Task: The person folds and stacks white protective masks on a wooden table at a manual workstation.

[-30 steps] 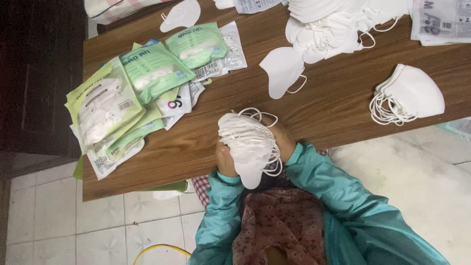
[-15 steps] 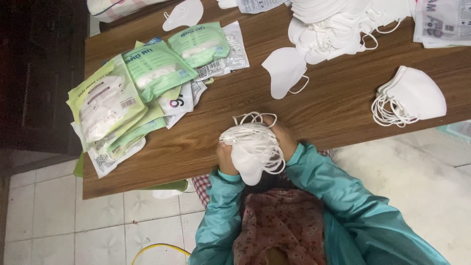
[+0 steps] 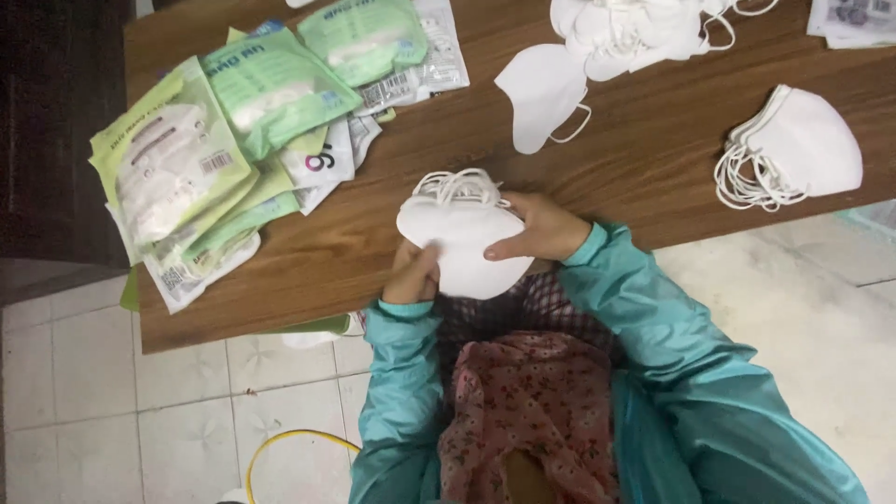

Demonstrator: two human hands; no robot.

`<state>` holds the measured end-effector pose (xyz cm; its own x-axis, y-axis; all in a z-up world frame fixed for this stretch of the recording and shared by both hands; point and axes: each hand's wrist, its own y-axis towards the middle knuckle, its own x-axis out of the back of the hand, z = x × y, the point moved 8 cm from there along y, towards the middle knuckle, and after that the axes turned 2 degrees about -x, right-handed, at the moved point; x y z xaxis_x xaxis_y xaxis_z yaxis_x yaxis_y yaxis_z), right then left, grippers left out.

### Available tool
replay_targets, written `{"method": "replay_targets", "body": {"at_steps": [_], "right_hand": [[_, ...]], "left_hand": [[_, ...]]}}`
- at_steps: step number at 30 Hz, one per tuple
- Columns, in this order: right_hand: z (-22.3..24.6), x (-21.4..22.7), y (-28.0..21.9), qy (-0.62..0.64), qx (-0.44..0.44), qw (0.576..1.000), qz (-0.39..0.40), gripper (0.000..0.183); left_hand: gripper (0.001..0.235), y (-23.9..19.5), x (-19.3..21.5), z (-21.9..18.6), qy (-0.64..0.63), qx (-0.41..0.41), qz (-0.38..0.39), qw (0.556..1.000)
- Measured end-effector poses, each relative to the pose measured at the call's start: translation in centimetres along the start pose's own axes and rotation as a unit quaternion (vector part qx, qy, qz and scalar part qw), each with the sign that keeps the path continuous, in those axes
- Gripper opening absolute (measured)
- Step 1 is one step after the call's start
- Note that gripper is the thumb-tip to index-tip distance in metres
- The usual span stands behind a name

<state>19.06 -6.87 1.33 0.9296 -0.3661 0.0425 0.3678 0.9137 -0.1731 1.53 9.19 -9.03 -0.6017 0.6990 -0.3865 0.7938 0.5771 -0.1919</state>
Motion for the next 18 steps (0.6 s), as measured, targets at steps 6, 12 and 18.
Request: {"method": "replay_targets", "body": {"at_steps": [6,12,18], "right_hand": [[5.0,1.0,-0.9,0.191,0.109,0.974,-0.056,0.071],[-4.4,0.3,0.8,0.364,0.086,0.926,-0.045,0.051],[-3.8,0.1,0.6,0.350,0.084,0.930,-0.066,0.044]], "left_hand": [[0.038,0.3,-4.0,-4.5,-0.103,0.008,-0.097,0.990],[0.036,0.0,-7.3,-6.5,-0.245,-0.004,-0.029,0.969],[0.039,0.4,-6.1,-4.7,-0.244,-0.001,-0.009,0.970]]}}
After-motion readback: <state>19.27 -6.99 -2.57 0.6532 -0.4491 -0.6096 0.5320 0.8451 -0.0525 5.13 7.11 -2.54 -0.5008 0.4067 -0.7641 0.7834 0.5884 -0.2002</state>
